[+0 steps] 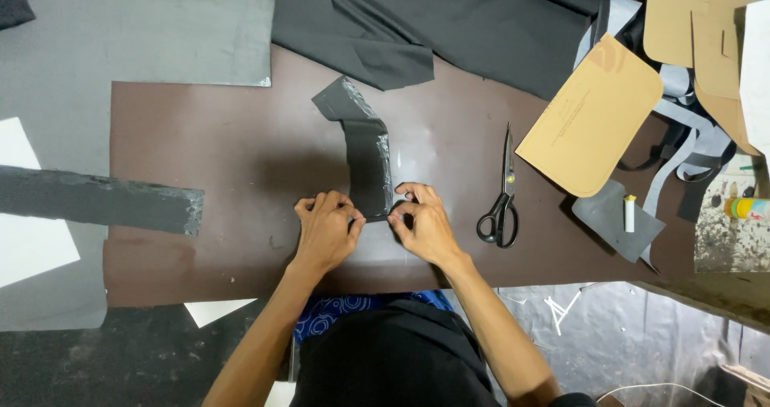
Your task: Folding and pressing the edges of a leather strip to create a finished strap
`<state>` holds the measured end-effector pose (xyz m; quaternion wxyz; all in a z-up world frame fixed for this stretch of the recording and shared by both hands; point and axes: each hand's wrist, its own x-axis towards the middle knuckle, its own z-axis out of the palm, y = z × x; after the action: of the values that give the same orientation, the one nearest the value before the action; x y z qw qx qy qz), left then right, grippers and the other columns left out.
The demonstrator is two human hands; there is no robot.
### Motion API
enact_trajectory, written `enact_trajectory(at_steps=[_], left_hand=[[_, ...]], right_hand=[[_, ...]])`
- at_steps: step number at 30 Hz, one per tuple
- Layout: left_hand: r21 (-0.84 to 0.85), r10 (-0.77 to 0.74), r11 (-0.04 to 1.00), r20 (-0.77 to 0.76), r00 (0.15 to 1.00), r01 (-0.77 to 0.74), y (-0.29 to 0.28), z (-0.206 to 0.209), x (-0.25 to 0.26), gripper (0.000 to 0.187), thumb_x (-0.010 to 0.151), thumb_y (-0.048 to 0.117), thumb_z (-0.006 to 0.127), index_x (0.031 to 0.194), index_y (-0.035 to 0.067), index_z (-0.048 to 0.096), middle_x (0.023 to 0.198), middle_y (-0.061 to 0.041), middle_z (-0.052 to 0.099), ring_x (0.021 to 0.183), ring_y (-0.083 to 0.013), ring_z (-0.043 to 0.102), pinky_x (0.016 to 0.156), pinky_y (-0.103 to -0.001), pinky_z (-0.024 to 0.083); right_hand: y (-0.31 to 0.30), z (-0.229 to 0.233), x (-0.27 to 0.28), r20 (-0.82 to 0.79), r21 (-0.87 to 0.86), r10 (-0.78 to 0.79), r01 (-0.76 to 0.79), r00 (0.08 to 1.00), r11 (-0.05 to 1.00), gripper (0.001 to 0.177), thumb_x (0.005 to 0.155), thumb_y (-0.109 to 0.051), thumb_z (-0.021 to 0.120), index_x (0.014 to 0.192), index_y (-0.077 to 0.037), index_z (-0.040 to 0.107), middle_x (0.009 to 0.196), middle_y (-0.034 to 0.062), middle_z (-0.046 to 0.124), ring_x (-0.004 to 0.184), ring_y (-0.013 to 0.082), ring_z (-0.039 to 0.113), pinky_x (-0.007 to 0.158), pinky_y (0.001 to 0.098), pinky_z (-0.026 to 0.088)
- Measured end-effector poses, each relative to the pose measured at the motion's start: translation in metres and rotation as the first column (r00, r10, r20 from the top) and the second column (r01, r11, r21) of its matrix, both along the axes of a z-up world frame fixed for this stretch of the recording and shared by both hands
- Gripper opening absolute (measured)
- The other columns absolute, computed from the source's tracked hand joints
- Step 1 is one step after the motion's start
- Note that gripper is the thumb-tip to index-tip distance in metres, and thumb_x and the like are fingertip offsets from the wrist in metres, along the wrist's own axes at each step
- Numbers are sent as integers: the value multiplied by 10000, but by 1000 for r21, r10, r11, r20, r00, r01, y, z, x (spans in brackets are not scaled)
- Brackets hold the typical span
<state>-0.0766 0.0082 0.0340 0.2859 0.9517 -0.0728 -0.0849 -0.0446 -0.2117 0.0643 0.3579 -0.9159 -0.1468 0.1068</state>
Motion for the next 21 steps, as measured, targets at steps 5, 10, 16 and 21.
enact_trajectory(at_steps=[5,10,16,21], left_hand=[[-9,13,1000,-33,999,-13,-1,1,3,148,855,335,739,852,189,766,1013,5,613,1030,-208,581,1033,-529,288],[-14,18,1000,-100,995,-19,-2,7,7,147,853,319,740,863,175,772,1019,-5,620,1049,-209,577,1063,-538,265],[12,28,1000,-143,989,-27,-4,8,9,157,842,331,737,858,179,772,1041,-11,623,1065,-204,577,1067,-530,268],[32,56,998,-170,984,-51,-7,9,10,139,841,315,731,838,180,765,1040,-14,624,1059,-207,576,1071,-525,258]], right_hand=[[1,1,-3,-15,15,-39,39,999,999,79,798,-169,795,782,-97,769,1178,115,661,1067,319,614,910,436,478],[2,-4,-4,-16,15,-75,76,997,997,90,780,-165,805,768,-85,765,1159,117,651,1057,313,610,946,437,485],[2,-15,-3,-25,19,-112,113,993,993,107,745,-169,828,744,-88,757,1131,114,651,1049,309,618,944,424,500],[5,-14,-1,-56,-26,-130,129,990,991,114,732,-171,825,727,-80,755,1119,118,638,1055,309,620,943,422,515]])
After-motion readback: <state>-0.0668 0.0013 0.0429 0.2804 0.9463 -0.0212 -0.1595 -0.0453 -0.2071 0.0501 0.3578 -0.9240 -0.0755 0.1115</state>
